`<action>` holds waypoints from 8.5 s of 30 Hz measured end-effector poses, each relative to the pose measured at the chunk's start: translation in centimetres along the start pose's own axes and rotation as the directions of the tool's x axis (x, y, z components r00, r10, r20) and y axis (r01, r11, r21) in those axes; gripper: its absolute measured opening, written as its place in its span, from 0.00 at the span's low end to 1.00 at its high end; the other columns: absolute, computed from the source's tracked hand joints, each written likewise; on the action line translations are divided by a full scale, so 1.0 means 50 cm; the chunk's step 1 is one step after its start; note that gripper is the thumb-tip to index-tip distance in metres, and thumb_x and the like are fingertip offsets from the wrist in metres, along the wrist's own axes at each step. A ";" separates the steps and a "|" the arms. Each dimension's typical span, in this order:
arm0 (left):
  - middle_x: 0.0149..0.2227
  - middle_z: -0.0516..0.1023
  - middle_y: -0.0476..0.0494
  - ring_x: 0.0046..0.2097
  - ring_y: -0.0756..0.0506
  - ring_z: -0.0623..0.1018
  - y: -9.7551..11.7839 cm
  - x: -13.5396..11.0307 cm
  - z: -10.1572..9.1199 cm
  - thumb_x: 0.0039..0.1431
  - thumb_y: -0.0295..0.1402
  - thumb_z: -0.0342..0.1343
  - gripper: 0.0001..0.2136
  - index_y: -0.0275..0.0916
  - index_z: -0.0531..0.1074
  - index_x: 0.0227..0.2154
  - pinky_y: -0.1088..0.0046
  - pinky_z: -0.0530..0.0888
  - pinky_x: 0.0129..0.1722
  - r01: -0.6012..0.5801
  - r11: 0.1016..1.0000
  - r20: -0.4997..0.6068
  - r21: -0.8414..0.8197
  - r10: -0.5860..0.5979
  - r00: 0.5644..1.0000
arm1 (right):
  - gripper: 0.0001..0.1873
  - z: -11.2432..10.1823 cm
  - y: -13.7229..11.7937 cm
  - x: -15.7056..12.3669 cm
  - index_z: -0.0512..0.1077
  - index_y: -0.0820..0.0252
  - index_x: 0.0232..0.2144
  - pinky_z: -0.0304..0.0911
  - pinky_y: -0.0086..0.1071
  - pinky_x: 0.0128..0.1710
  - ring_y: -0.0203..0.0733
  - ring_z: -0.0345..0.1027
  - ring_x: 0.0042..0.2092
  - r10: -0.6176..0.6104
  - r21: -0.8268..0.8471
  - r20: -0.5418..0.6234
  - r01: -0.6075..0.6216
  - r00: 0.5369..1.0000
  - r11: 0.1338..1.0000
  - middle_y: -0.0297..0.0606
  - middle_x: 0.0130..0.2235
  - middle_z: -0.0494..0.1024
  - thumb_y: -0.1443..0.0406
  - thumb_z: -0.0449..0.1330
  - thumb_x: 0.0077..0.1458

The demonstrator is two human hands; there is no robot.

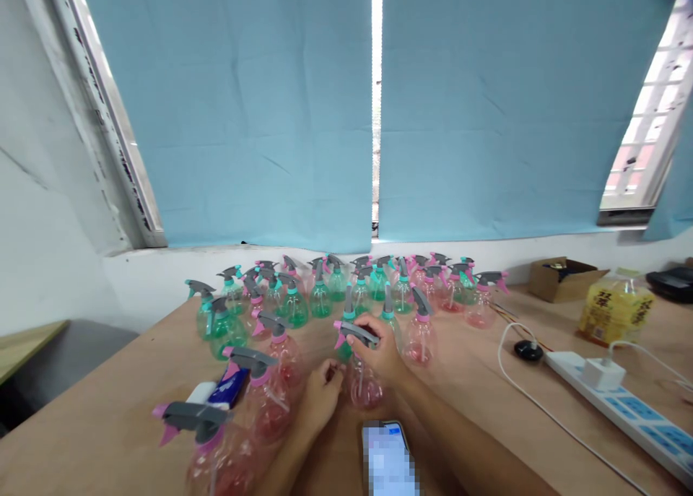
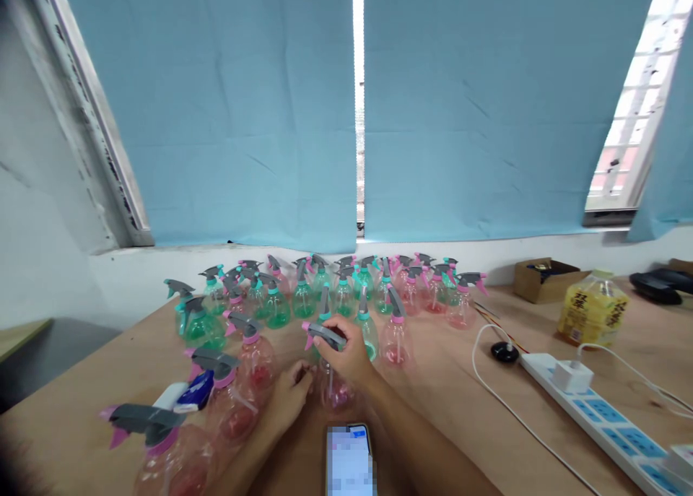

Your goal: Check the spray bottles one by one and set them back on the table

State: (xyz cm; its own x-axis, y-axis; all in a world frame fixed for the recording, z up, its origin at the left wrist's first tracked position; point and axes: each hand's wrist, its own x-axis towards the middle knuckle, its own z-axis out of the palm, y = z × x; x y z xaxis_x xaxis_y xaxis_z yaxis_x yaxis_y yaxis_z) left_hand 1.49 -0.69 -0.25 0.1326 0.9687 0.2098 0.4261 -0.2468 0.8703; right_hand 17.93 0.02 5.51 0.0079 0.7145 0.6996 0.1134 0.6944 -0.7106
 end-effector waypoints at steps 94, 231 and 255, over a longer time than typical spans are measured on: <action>0.26 0.73 0.50 0.31 0.46 0.72 -0.030 -0.004 0.014 0.59 0.35 0.49 0.08 0.38 0.70 0.32 0.73 0.64 0.33 -0.069 0.997 0.033 -0.040 0.070 0.997 | 0.11 -0.002 -0.072 0.030 0.72 0.59 0.31 0.52 0.28 0.24 0.35 0.56 0.24 0.036 -0.078 -0.222 -0.054 0.974 0.995 0.29 0.22 0.65 0.57 0.60 0.57; 0.19 0.67 0.52 0.28 0.47 0.68 0.007 -0.022 0.002 0.58 0.35 0.44 0.13 0.38 0.67 0.21 0.74 0.57 0.30 -0.098 0.978 0.122 0.186 0.076 0.990 | 0.15 -0.024 0.026 0.023 0.78 0.56 0.30 0.58 0.32 0.33 0.39 0.65 0.30 0.200 0.243 0.364 -0.299 0.910 0.923 0.32 0.24 0.74 0.68 0.55 0.40; 0.20 0.71 0.51 0.27 0.47 0.73 0.024 -0.030 -0.001 0.58 0.33 0.44 0.13 0.37 0.73 0.26 0.74 0.61 0.29 -0.063 0.981 0.145 0.186 0.036 0.989 | 0.26 0.118 0.131 0.076 0.60 0.61 0.53 0.57 0.45 0.53 0.53 0.65 0.51 0.073 -0.365 -0.310 -0.190 0.948 0.911 0.48 0.48 0.71 0.69 0.55 0.49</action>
State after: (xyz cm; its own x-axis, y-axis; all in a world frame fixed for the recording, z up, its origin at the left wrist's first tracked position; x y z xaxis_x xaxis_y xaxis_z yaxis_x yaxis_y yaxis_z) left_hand 1.74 -2.45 0.49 0.2764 0.9452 0.1740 0.5759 -0.3078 0.7573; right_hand 12.87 7.79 3.05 0.3234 0.7020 0.6346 0.4648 0.4663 -0.7527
